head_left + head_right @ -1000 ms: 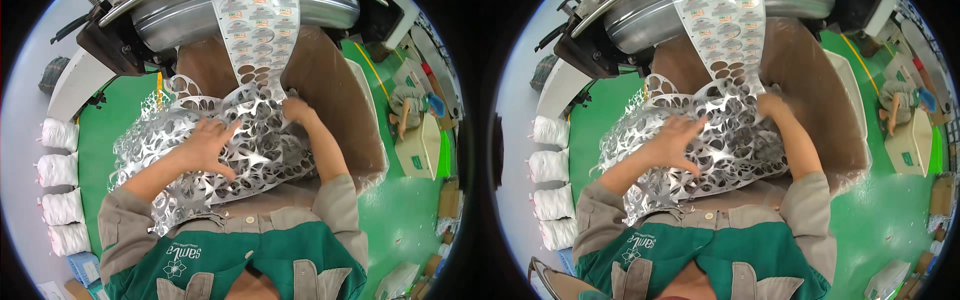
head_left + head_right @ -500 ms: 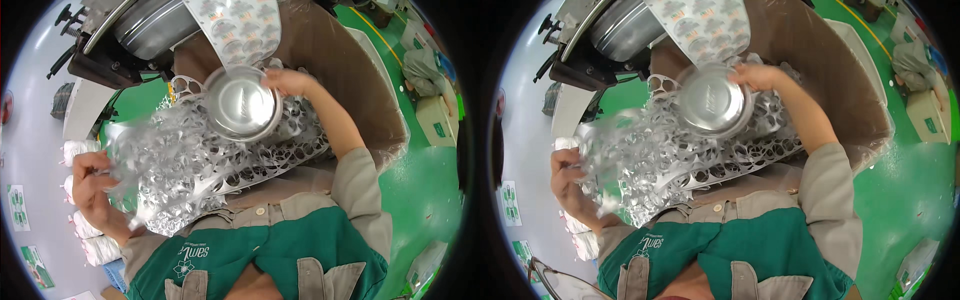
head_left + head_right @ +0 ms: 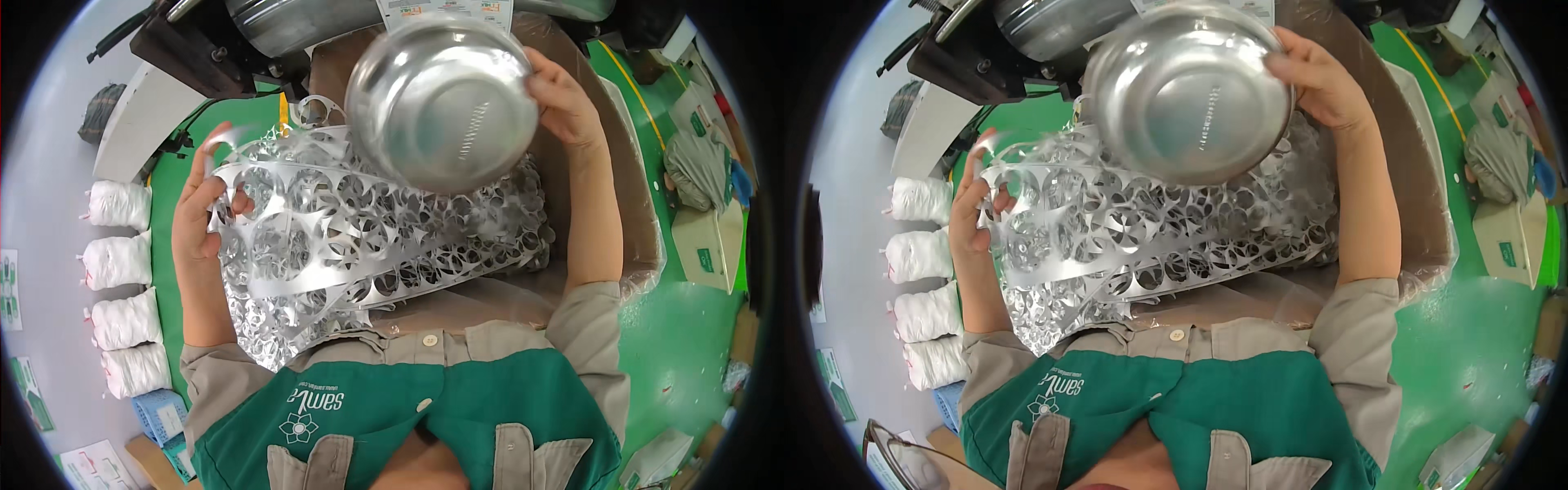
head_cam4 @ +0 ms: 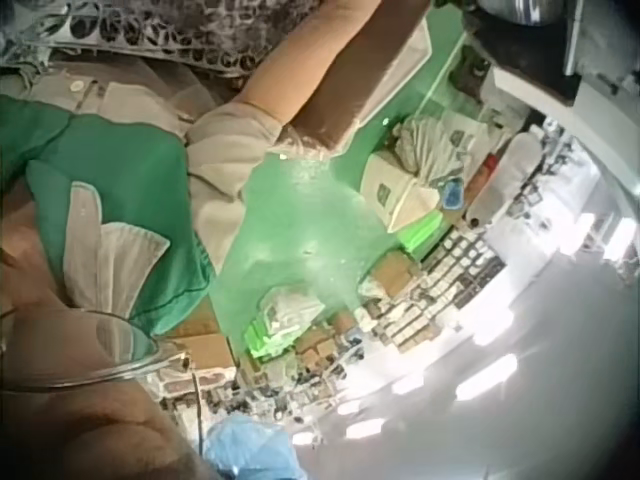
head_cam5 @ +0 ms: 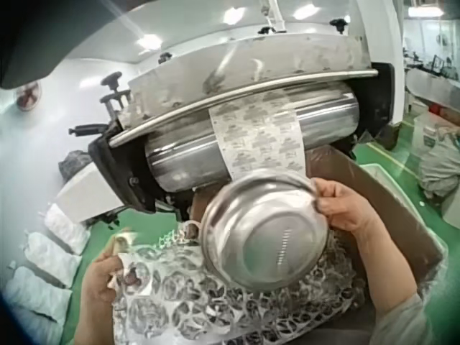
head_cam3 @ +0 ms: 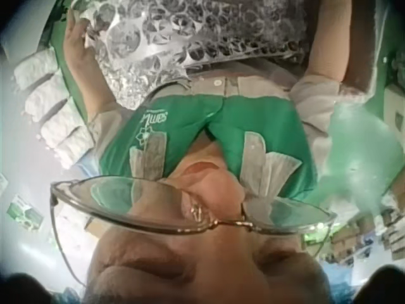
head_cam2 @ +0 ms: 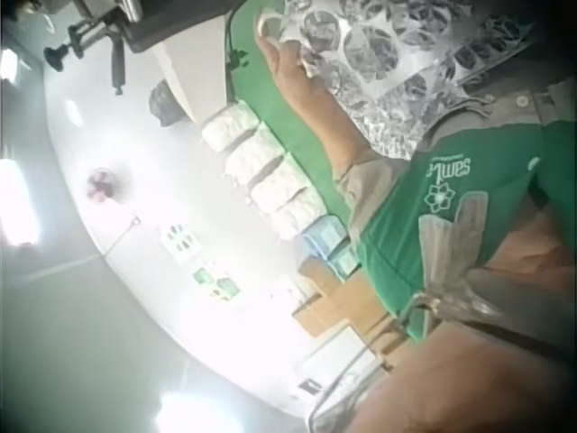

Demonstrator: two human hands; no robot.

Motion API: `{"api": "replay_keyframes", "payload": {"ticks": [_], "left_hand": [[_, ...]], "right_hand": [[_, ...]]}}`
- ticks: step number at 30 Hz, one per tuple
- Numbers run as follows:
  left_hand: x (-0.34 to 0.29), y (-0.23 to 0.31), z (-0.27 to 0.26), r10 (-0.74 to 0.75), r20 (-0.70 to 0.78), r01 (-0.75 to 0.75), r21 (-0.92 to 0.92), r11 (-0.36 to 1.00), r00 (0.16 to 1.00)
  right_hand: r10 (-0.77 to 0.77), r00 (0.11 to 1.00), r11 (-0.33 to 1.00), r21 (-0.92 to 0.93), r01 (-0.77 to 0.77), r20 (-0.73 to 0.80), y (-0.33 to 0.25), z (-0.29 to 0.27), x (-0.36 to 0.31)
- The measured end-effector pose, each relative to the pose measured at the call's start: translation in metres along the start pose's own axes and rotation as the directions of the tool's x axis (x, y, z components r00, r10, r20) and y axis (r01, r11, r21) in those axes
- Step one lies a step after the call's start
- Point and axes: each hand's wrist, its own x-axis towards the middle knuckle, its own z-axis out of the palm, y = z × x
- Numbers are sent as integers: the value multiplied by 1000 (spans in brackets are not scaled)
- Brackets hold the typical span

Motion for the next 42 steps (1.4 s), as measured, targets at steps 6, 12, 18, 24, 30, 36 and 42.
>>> {"api": "replay_keyframes", "payload": {"ticks": [6, 12, 18, 24, 30, 36, 42], "left_hand": [[-30, 7, -23, 420, -165, -451, -286, 845, 892], [-50, 2, -115, 235, -4, -118, 856, 503, 972], [0, 18, -2, 335, 446, -554, 729, 402, 830], [35, -82, 73, -517, 579, -751, 623, -217, 630], [84, -16, 57, -79, 413, -315, 792, 523, 907], [77, -7, 56, 0, 26, -3, 134, 991, 1000], [99, -26, 34, 363, 129, -385, 334, 860, 923]], "right_hand": [[562, 799, 630, -516, -581, -214, 122, -15, 6], [482, 770, -64, -894, -444, -418, 197, -69, -38], [383, 792, -169, -879, -446, -475, 164, -69, -26], [164, 943, 47, -952, -302, -291, 68, -21, 0], [-115, 975, 887, -461, 15, -190, -22, -7, -9], [-335, 939, 696, 691, 196, 71, 32, -43, -7], [422, 866, 286, -866, -409, -270, 200, -30, -9]]}}
